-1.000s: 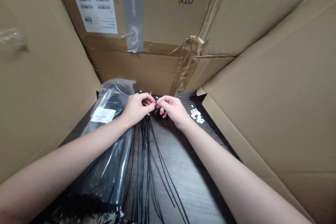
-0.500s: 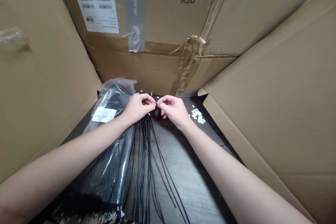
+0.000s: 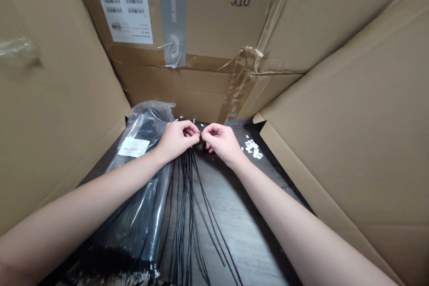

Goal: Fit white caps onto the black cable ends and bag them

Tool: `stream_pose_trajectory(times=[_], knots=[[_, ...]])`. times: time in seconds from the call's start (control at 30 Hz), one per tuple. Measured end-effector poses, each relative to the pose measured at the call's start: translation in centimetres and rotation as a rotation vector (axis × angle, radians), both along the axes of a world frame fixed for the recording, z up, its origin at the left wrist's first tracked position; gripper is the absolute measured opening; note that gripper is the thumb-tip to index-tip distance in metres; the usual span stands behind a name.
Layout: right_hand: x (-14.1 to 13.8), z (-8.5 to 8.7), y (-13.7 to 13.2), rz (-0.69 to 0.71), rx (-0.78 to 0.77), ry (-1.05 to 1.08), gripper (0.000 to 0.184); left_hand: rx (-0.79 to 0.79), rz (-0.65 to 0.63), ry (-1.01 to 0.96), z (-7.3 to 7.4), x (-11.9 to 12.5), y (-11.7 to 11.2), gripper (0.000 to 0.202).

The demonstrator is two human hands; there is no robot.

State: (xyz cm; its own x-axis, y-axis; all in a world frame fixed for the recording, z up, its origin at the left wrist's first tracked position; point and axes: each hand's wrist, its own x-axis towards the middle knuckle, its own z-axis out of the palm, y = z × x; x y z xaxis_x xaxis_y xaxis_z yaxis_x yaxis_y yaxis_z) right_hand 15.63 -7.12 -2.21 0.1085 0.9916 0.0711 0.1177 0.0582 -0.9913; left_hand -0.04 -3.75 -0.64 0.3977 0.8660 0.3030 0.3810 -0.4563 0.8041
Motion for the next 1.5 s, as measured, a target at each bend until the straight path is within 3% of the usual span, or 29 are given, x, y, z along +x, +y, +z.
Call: stream_pose_trajectory(times=[0.5, 0.87, 1.5], knots=[[0.45, 0.05, 0.52, 0.067, -0.067, 0.082, 0.012, 0.343, -0.011, 0.102, 0.16, -0.08, -0.55, 0.01], [0.61, 0.28, 0.35, 0.105, -0.029, 0.126, 0.021, 0.248, 0.028, 0.059, 0.55, 0.04, -0.65, 0.009], [0.44, -0.19, 0.62, 0.074, -0.018, 0.124, 0.013, 0.172, -0.045, 0.072, 0.41, 0.07, -0.59, 0.005]])
